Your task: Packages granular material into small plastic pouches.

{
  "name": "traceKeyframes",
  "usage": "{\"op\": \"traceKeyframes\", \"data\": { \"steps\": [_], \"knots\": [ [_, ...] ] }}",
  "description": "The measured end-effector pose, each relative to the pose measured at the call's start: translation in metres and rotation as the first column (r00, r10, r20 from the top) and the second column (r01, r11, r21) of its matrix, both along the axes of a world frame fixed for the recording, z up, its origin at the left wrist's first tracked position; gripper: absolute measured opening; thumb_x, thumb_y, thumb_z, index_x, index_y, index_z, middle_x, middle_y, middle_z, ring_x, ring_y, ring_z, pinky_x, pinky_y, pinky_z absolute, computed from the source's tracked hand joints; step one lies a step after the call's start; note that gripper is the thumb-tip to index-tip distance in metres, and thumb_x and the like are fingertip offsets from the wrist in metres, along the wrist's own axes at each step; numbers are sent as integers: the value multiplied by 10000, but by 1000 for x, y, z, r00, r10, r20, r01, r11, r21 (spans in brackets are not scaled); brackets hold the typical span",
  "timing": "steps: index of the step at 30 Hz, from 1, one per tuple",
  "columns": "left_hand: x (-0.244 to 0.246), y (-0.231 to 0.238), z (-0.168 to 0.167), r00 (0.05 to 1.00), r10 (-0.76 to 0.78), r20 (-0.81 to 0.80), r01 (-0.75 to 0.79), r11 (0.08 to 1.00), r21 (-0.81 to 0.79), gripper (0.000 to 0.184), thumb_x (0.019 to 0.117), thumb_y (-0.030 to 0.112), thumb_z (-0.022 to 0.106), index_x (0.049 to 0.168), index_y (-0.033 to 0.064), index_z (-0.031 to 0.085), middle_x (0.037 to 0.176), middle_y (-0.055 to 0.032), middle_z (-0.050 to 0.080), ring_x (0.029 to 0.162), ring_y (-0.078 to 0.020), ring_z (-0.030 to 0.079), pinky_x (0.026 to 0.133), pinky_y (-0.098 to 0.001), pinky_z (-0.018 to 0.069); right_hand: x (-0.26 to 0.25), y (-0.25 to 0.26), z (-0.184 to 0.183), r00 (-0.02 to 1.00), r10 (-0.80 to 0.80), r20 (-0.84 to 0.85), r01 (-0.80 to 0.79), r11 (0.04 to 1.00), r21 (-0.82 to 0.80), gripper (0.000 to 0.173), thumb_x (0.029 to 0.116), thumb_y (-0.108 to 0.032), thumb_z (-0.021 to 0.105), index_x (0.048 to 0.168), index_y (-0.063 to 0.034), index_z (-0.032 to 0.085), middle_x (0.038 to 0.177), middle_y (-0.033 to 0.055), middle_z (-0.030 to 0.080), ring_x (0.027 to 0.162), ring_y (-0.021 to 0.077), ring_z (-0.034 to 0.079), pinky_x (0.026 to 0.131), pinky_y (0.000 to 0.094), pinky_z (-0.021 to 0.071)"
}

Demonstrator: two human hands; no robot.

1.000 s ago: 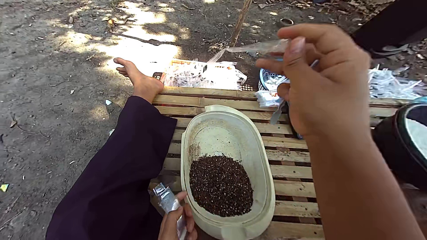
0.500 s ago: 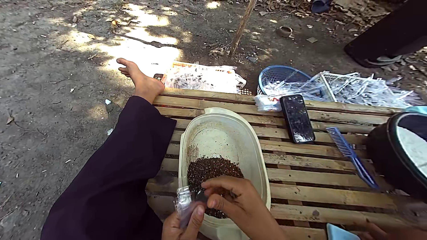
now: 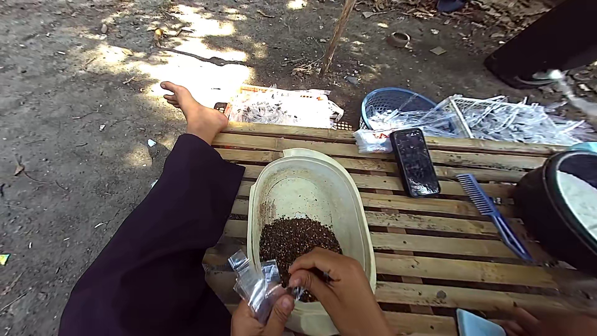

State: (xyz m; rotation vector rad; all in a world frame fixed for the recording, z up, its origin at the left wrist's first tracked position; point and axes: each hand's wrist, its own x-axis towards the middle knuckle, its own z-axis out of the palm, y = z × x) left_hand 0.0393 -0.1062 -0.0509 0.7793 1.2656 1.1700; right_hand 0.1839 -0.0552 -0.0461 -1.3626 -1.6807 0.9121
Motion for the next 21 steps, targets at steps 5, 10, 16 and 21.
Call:
{"op": "traceKeyframes", "data": {
  "steps": [5, 10, 16, 21],
  "knots": [
    [5, 1, 6, 986, -96, -135, 98, 995, 10, 177, 1031, 43, 478, 922, 9, 615, 596, 127, 569, 524, 59, 523, 540, -137, 458, 2, -3, 4, 998, -51, 40, 51, 999, 3, 273, 897, -253, 733, 800, 2, 743, 704, 45, 676, 637, -19, 588, 601, 101, 449],
    [1, -4, -2, 986, -141, -93, 140, 990, -23, 180, 936, 55, 638, 1052, -78, 602, 856, 8, 676, 763, -8, 649, 713, -197, 554, 14, 1, 15, 986, 69, -155, -91, 986, -142, 254, 884, -50, 739, 1118, 16, 667, 904, 10, 751, 749, -5, 670, 652, 144, 533],
    [-8, -5, -5, 993, 36, 111, -22, 992, -125, 207, 896, -84, 599, 1096, -32, 612, 823, 56, 684, 724, -14, 645, 687, -199, 561, 23, 17, -17, 969, -23, -247, 18, 1000, -25, 183, 955, 18, 442, 1116, -56, 484, 1317, 127, 680, 1142, 158, 702, 861, 277, 595],
    [-19, -4, -8, 984, 93, 153, -70, 987, -146, 160, 991, -34, 493, 997, 40, 635, 766, 66, 671, 675, -15, 624, 662, -190, 541, 27, 27, -45, 968, -195, -155, 187, 980, -63, 164, 963, 9, 551, 1107, 21, 629, 1118, 92, 749, 970, 141, 755, 831, 273, 631]
  ]
}}
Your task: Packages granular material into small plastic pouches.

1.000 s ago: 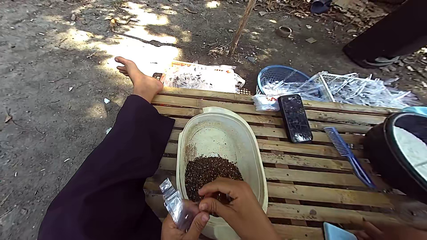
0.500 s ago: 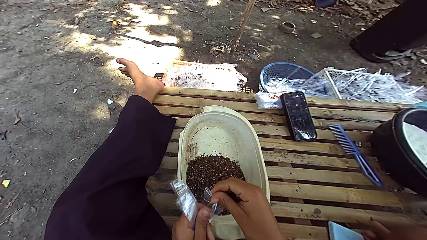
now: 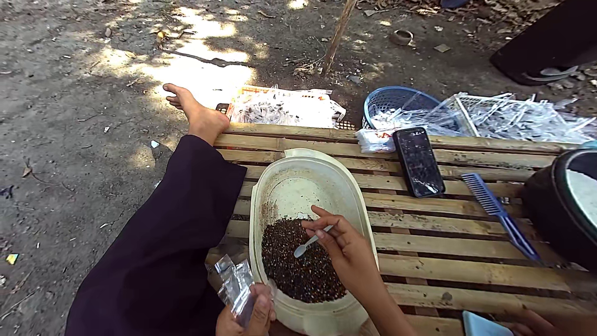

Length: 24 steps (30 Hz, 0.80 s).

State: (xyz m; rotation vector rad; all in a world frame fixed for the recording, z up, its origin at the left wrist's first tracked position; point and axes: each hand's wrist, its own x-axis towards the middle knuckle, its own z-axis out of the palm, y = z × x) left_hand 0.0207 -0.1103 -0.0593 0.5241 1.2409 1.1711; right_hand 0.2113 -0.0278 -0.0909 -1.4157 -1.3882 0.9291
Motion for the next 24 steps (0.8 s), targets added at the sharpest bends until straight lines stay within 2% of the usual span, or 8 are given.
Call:
{"op": "traceKeyframes", "data": {
  "steps": [5, 8, 10, 14, 17, 19, 22, 24],
  "knots": [
    [-4, 4, 4, 1000, -9, -19, 8, 999, -33, 182, 1043, -6, 430, 1011, 20, 607, 806, 10, 707, 725, -69, 690, 699, -220, 586, -4, 2, -16, 977, -197, 84, 199, 980, -12, 232, 877, 15, 705, 1107, 38, 722, 940, 111, 759, 801, 112, 751, 723, 239, 622],
    [-6, 6, 2, 997, -48, -66, 49, 999, 16, 175, 1029, -15, 447, 1078, -20, 615, 934, -14, 737, 786, -40, 680, 669, -181, 545, -9, 3, -20, 941, -317, 116, 320, 948, -6, 181, 861, 13, 727, 1041, 30, 723, 860, 82, 759, 724, 73, 727, 680, 210, 598],
    [-7, 8, 1, 993, -49, -108, 53, 998, 37, 161, 1004, -20, 488, 1063, -16, 638, 914, 11, 729, 787, -16, 662, 676, -172, 528, -15, 1, -21, 925, -355, 133, 362, 932, -34, 151, 857, 9, 735, 1005, 32, 716, 823, 80, 755, 699, 66, 720, 676, 210, 592],
    [-8, 8, -1, 999, 22, -45, -19, 997, 72, 151, 925, -61, 572, 929, 59, 664, 785, 66, 676, 702, -3, 616, 652, -181, 520, -31, -9, -25, 955, -265, 130, 282, 949, -139, 124, 854, 24, 734, 975, 42, 715, 821, 113, 755, 707, 131, 739, 691, 267, 610],
    [-7, 10, 1, 998, 69, -1, -69, 997, 41, 216, 974, -53, 508, 886, 77, 657, 759, 49, 710, 692, -13, 656, 681, -182, 550, -39, -13, -21, 968, -222, 113, 244, 939, -244, 131, 849, 65, 727, 979, 57, 708, 833, 137, 747, 713, 144, 741, 698, 270, 614],
    [-8, 11, 3, 996, 86, 2, -85, 996, -28, 223, 1021, -20, 460, 906, 60, 634, 777, 17, 732, 701, -28, 678, 665, -177, 553, -39, -13, -17, 967, -237, 92, 254, 920, -300, 148, 858, 89, 710, 1004, 69, 697, 858, 141, 742, 730, 133, 744, 705, 256, 621],
    [-12, 14, 3, 999, 41, -5, -41, 992, -123, 206, 1070, 58, 421, 1032, 27, 621, 879, -10, 737, 740, -31, 671, 597, -160, 510, -38, -12, -14, 967, -250, 54, 253, 906, -339, 183, 876, 95, 689, 1059, 85, 684, 892, 143, 737, 739, 121, 741, 704, 244, 621],
    [-12, 15, 4, 999, 21, -36, -26, 987, -156, 179, 1065, 55, 442, 1061, 23, 619, 891, -4, 732, 746, -25, 665, 587, -158, 500, -38, -12, -12, 965, -261, 25, 254, 907, -337, 193, 878, 96, 683, 1070, 85, 680, 890, 134, 737, 731, 114, 739, 693, 238, 622]
  ]
}}
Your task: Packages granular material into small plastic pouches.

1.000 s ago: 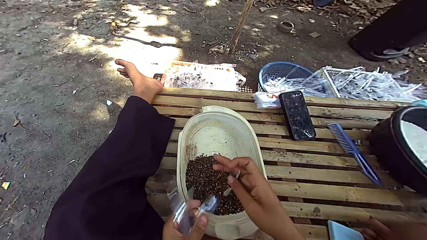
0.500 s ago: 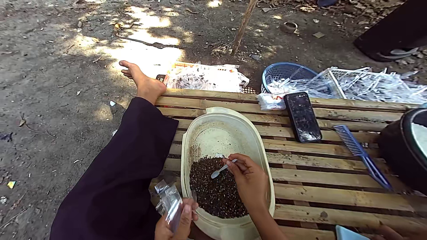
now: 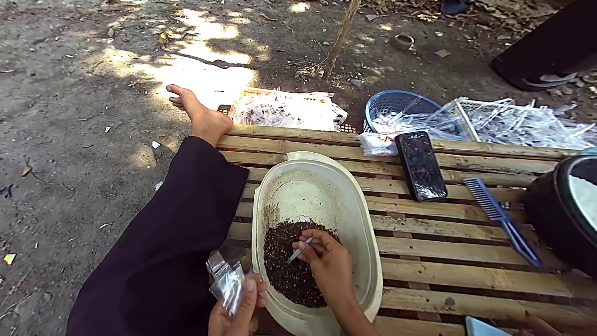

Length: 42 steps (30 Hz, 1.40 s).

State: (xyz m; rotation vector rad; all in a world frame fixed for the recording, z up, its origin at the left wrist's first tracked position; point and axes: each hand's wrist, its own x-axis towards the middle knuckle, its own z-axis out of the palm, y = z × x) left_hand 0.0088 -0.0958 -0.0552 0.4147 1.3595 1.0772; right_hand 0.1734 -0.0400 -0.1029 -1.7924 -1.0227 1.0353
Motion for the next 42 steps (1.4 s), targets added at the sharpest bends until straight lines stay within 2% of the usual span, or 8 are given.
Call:
{"op": "traceKeyframes", "data": {
  "steps": [7, 17, 21, 25, 28, 32, 39, 42],
  "knots": [
    [3, -6, -11, 975, -25, -220, 60, 986, 154, 203, 860, -98, 664, 1059, -68, 649, 875, 9, 717, 830, -30, 682, 800, -216, 576, -1, 2, 15, 996, -35, -84, 43, 994, 99, 208, 860, 104, 678, 1067, 89, 673, 891, 118, 737, 722, 101, 742, 668, 228, 632],
    [5, -5, -12, 933, -67, -354, 132, 978, 161, 103, 892, -32, 669, 985, -45, 709, 817, 18, 728, 749, -18, 684, 775, -206, 582, 0, 7, 37, 998, -33, -46, 42, 971, 234, 195, 846, 72, 690, 1039, 47, 678, 850, 70, 749, 706, 76, 740, 646, 210, 628],
    [5, -2, -8, 957, -39, -289, 74, 991, 112, 104, 968, 18, 591, 1021, -33, 666, 857, 5, 714, 751, -21, 666, 677, -186, 547, 13, 9, 16, 995, 7, 102, -36, 958, 286, 107, 835, 17, 731, 941, 10, 718, 828, 58, 762, 716, 50, 730, 662, 185, 596],
    [3, 1, -6, 977, 23, -210, -9, 998, 67, 87, 981, -10, 571, 1004, -10, 655, 804, 18, 690, 697, -17, 647, 598, -168, 523, 23, 16, 1, 997, -18, 76, -9, 942, 336, 102, 836, 43, 732, 930, 10, 709, 844, 46, 774, 735, 49, 738, 680, 195, 606],
    [1, 1, -7, 985, 45, -167, -33, 997, 75, 127, 908, -74, 624, 1016, -11, 642, 823, 25, 693, 710, -15, 643, 634, -185, 540, 22, 21, -3, 995, -83, 47, 67, 960, 273, 131, 844, 70, 731, 952, 16, 683, 830, 52, 762, 713, 66, 734, 682, 218, 612],
    [0, 0, -9, 993, 76, -85, -68, 993, 96, 223, 857, -144, 631, 1044, -23, 613, 797, 12, 702, 681, -49, 660, 676, -225, 583, 10, 10, -12, 999, -15, 35, 9, 986, 166, 116, 836, 70, 735, 939, 42, 691, 828, 93, 757, 715, 106, 743, 693, 247, 623],
    [2, -1, -7, 995, 43, -89, -38, 998, 59, 148, 1028, -22, 488, 1008, -1, 633, 791, 4, 722, 657, -29, 664, 553, -155, 515, 4, 6, -7, 1000, 3, -16, -4, 999, -33, 151, 855, 105, 714, 994, 59, 676, 829, 109, 733, 702, 117, 738, 682, 247, 628],
    [3, -3, -9, 985, 3, -173, 11, 997, 80, 159, 1027, -1, 489, 1000, 2, 646, 790, 14, 730, 681, -21, 669, 593, -161, 520, 5, 7, -2, 998, -15, -61, 13, 999, -38, 175, 858, 117, 701, 1026, 76, 674, 866, 121, 731, 710, 124, 740, 680, 252, 633]
  ]
}}
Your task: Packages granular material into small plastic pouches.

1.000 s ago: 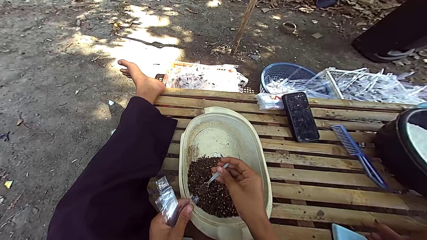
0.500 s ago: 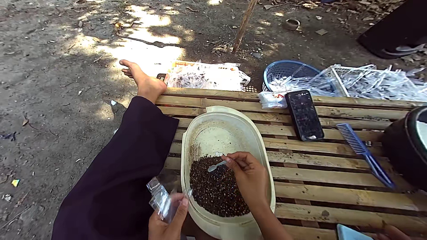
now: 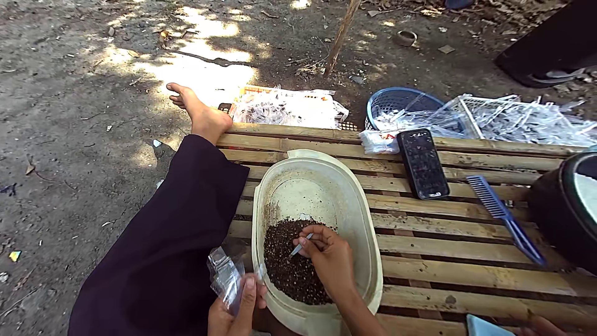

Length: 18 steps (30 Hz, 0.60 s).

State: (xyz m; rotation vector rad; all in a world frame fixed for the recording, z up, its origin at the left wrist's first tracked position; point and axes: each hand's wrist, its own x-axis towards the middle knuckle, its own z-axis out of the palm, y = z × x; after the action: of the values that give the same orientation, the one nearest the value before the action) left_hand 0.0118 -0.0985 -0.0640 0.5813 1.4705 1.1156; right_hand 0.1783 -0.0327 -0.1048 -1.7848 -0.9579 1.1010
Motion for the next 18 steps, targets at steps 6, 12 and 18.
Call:
{"op": "traceKeyframes", "data": {
  "steps": [6, 12, 18],
  "knots": [
    [2, -2, -5, 988, -76, -135, 89, 992, 93, 107, 961, -22, 579, 975, -25, 685, 826, 26, 735, 749, -20, 688, 746, -193, 576, 1, 3, 18, 998, -12, -63, 16, 997, 76, 190, 850, 121, 690, 1033, 72, 676, 864, 109, 736, 692, 120, 741, 652, 240, 637],
    [2, -3, -7, 980, -92, -178, 109, 990, 90, 99, 941, 3, 620, 965, -24, 712, 824, 8, 734, 761, -25, 689, 779, -206, 575, -1, 4, 39, 998, -5, -63, 16, 983, 185, 193, 842, 109, 686, 1027, 58, 677, 842, 78, 740, 698, 98, 742, 641, 223, 635],
    [5, -2, -4, 969, -114, -221, 135, 987, 83, 112, 944, 45, 642, 976, -30, 719, 851, -8, 741, 785, -23, 692, 796, -210, 569, -6, 1, 47, 999, 21, -43, -10, 968, 251, 177, 841, 88, 685, 1013, 49, 680, 843, 68, 744, 696, 85, 739, 637, 214, 632]
  ]
}}
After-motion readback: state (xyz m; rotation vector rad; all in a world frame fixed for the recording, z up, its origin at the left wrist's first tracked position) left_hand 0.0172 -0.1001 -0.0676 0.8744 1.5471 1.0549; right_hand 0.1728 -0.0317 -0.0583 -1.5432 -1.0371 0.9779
